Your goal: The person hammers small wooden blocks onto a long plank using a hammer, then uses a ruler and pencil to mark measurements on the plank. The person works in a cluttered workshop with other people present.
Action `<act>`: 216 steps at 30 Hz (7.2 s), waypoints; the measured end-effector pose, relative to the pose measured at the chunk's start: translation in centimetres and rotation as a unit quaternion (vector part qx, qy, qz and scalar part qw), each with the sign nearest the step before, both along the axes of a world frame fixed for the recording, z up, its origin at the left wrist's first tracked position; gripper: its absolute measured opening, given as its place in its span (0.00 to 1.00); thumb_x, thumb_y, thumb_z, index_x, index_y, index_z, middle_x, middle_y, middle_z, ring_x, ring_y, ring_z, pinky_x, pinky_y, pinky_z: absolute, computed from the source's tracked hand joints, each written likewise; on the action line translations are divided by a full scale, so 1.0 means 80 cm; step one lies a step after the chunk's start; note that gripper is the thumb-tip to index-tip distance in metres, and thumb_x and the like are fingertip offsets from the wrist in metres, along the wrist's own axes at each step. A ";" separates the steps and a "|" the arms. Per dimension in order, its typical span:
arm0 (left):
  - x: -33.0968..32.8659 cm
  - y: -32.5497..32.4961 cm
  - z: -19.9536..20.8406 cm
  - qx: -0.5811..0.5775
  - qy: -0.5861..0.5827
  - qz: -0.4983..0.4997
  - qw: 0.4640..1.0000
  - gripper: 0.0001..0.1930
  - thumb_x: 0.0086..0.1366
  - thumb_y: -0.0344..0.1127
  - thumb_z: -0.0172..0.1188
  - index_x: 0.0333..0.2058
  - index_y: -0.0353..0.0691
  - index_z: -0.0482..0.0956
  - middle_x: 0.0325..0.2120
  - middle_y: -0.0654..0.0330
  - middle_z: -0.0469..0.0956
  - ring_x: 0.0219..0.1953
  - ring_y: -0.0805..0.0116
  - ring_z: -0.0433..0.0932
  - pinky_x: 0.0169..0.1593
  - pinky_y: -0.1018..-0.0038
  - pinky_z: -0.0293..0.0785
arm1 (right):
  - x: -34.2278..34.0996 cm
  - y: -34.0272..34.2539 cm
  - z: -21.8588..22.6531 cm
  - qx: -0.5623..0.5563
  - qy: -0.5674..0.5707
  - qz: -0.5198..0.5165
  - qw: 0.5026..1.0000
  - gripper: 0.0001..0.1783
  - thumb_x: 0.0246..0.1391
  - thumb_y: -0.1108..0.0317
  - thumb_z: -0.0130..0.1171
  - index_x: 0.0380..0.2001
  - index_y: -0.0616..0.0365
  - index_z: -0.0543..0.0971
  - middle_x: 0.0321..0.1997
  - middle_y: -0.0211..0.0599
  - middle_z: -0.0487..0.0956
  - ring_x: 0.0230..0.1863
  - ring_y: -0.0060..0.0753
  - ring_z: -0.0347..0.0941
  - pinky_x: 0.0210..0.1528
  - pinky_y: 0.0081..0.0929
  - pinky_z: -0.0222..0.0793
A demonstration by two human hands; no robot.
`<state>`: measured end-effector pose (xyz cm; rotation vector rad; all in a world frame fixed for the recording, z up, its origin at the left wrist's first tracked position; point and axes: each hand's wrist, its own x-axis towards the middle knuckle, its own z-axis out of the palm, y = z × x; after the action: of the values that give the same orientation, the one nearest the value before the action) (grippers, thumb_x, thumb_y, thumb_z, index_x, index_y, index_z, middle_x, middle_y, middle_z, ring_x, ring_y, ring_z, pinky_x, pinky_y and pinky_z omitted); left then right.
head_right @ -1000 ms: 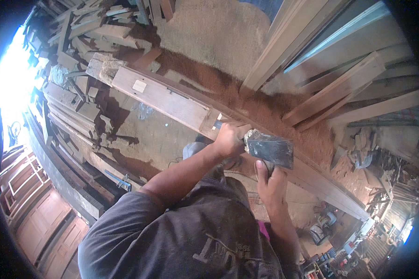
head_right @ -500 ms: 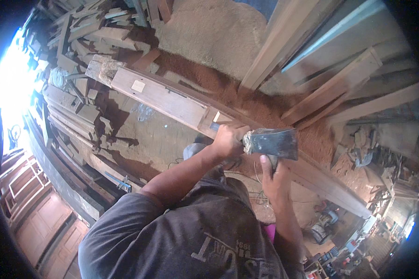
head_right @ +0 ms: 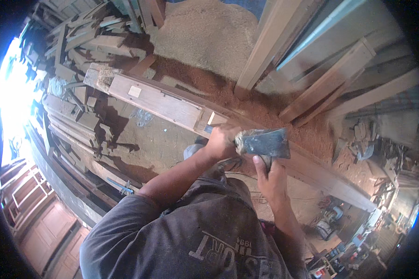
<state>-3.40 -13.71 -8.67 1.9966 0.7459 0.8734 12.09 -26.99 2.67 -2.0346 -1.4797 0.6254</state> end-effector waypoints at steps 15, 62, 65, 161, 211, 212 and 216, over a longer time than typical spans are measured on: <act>-0.091 0.164 0.020 -0.399 -0.435 0.120 0.798 0.07 0.71 0.28 0.65 0.45 0.41 0.78 0.21 0.68 0.69 0.22 0.76 0.65 0.29 0.74 0.60 | -0.021 0.045 0.030 -0.105 0.302 -0.066 0.945 0.20 0.76 0.53 0.54 0.36 0.59 0.78 0.20 0.24 0.71 0.21 0.18 0.66 0.25 0.27 0.63; -0.086 0.112 -0.013 -0.296 -0.235 0.260 0.888 0.09 0.63 0.21 0.61 0.42 0.34 0.82 0.36 0.59 0.83 0.38 0.66 0.82 0.42 0.66 0.80 | -0.136 0.285 0.087 -0.135 -0.232 0.302 0.915 0.38 0.68 0.35 0.54 0.42 0.69 0.82 0.30 0.63 0.84 0.38 0.66 0.84 0.43 0.54 0.80; -0.079 0.123 -0.008 -0.161 -0.290 0.292 0.897 0.03 0.67 0.25 0.65 0.36 0.39 0.80 0.27 0.64 0.78 0.26 0.73 0.76 0.29 0.72 0.73 | -0.115 0.308 0.105 -0.146 -0.183 0.331 0.914 0.40 0.69 0.32 0.52 0.44 0.67 0.82 0.26 0.56 0.82 0.32 0.59 0.84 0.36 0.45 0.77; 0.020 0.242 -0.023 -0.518 -0.091 -0.095 0.845 0.10 0.73 0.39 0.68 0.39 0.38 0.80 0.30 0.73 0.76 0.33 0.82 0.70 0.37 0.77 0.71 | 0.021 0.252 0.096 -0.153 0.214 -0.129 0.956 0.37 0.71 0.31 0.50 0.31 0.61 0.75 0.14 0.26 0.68 0.14 0.20 0.66 0.18 0.24 0.62; 0.005 0.179 -0.032 -0.331 -0.107 -0.033 0.937 0.08 0.70 0.34 0.65 0.40 0.35 0.81 0.30 0.68 0.79 0.34 0.79 0.72 0.39 0.71 0.75 | 0.058 0.333 0.052 -0.151 0.079 -0.071 0.983 0.42 0.70 0.30 0.47 0.46 0.66 0.83 0.28 0.47 0.82 0.34 0.42 0.82 0.44 0.50 0.79; 0.002 0.178 -0.034 -0.336 -0.090 -0.044 0.936 0.07 0.70 0.32 0.64 0.42 0.35 0.81 0.33 0.68 0.80 0.36 0.78 0.73 0.41 0.72 0.75 | 0.055 0.337 0.066 -0.147 0.149 -0.123 0.970 0.39 0.72 0.32 0.48 0.48 0.64 0.81 0.33 0.45 0.82 0.36 0.39 0.80 0.45 0.51 0.78; 0.001 0.170 -0.027 -0.324 -0.083 -0.018 0.942 0.11 0.69 0.36 0.66 0.44 0.35 0.82 0.32 0.63 0.81 0.36 0.78 0.75 0.41 0.70 0.77 | 0.022 0.282 0.009 -0.151 -0.130 0.077 0.977 0.45 0.70 0.31 0.48 0.41 0.72 0.85 0.32 0.61 0.85 0.38 0.58 0.85 0.48 0.50 0.78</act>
<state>-3.33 -0.08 -10.80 1.3308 0.7724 0.6494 13.83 -4.42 3.36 -2.3199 -1.8000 0.7035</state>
